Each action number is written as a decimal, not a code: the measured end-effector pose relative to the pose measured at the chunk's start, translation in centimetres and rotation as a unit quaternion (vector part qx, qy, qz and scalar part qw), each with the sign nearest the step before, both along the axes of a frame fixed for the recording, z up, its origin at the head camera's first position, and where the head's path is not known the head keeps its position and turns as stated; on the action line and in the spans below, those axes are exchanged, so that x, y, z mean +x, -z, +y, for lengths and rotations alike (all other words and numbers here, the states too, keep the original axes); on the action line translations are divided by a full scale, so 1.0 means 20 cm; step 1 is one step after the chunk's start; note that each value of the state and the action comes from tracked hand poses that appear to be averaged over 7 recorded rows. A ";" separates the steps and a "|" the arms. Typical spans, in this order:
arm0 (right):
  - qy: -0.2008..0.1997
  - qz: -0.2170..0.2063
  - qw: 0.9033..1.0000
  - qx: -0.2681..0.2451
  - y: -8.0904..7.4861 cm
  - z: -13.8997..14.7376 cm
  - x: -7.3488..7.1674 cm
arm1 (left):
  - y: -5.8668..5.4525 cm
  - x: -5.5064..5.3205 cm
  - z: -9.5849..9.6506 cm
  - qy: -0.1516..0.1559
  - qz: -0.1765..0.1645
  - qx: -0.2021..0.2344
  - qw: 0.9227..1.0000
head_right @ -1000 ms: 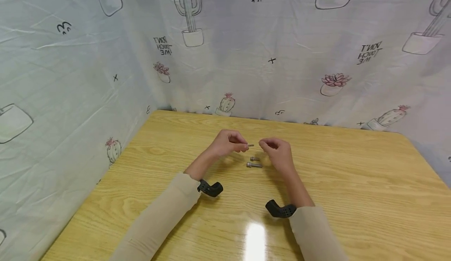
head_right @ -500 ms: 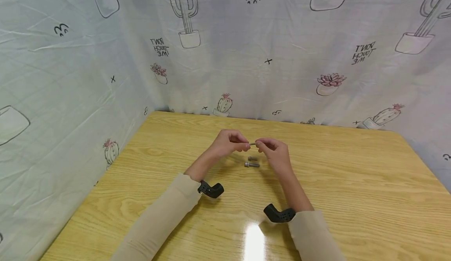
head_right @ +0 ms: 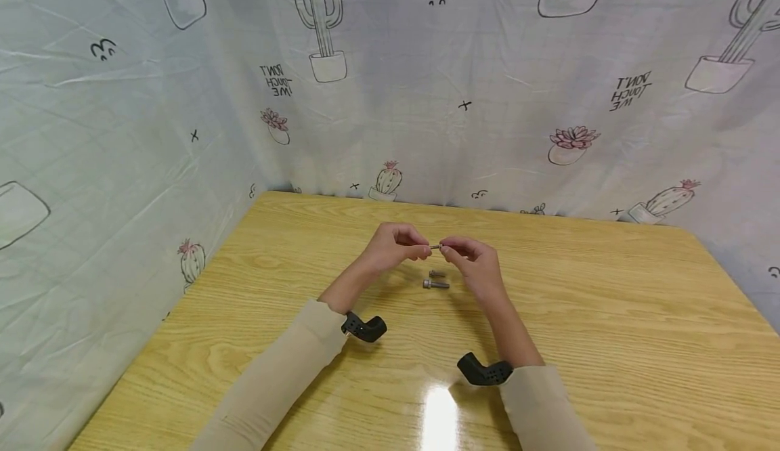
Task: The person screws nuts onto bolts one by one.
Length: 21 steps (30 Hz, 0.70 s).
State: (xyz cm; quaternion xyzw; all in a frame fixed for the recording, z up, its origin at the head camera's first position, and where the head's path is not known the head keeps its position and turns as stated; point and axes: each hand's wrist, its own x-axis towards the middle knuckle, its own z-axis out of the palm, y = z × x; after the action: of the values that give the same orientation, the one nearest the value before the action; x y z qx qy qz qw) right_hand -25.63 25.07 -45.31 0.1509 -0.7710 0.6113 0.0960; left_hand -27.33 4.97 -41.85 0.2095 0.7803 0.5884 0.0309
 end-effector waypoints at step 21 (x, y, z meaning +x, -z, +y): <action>0.001 -0.012 0.999 0.045 -0.02 -0.03 0.01 | -0.01 0.03 0.01 -0.001 0.074 -0.056 0.996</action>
State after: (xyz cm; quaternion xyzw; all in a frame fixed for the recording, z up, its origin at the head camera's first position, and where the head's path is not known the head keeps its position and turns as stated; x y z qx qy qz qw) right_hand -25.49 24.52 -44.98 0.1469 -0.7989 0.5778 0.0800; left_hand -26.78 5.08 -41.61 0.2492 0.8125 0.5269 -0.0157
